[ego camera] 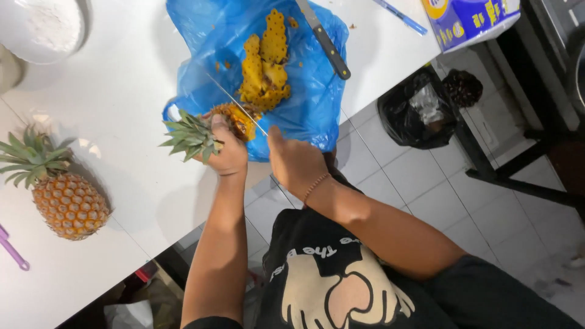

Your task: Peeling and cutting a pineapple on a kitchen counter using a knife and a cleaver, including removing the eyes in a spiral pattern.

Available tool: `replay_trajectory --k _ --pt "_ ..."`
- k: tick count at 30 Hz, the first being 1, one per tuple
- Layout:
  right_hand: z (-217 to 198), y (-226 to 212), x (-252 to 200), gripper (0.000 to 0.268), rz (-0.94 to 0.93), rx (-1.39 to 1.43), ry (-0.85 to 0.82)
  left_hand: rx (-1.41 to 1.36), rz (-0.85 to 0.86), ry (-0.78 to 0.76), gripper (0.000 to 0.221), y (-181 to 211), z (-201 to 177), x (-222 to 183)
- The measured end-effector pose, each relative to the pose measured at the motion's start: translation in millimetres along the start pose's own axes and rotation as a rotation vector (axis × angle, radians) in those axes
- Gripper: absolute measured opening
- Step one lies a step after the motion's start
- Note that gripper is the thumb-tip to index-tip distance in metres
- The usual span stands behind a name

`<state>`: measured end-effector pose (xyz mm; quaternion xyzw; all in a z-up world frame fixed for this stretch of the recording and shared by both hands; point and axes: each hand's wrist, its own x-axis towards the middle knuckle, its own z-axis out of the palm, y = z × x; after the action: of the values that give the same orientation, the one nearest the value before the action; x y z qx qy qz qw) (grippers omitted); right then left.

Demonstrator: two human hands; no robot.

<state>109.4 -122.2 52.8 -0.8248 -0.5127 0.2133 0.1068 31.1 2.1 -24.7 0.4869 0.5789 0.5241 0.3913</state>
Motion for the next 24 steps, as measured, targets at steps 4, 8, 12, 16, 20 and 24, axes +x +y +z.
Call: replay_trajectory --k 4,8,12,16,20,24 --pt "5.0 16.9 39.7 0.036 -0.082 0.357 0.099 0.065 0.033 0.068 0.037 -36.8 -5.6 -0.5" --pt "7.5 76.7 38.7 0.041 -0.092 0.903 0.063 -0.195 0.314 0.042 0.056 -105.1 -8.4 18.2" --pt "-7.4 52.0 5.2 0.027 -0.071 0.662 0.272 0.026 0.110 0.093 0.060 -83.2 -12.5 17.0" --pt "6.5 26.9 -10.3 0.022 -0.067 0.392 0.474 0.173 0.295 0.017 0.045 -72.2 -14.5 22.0" --pt "31.6 23.6 -13.9 0.016 -0.156 0.330 0.606 0.123 0.326 -0.071 0.043 -69.1 -22.6 27.9" --pt "43.9 16.3 -17.1 0.015 -0.122 0.327 0.555 0.115 0.358 -0.112 0.048 -89.1 -38.7 32.0"
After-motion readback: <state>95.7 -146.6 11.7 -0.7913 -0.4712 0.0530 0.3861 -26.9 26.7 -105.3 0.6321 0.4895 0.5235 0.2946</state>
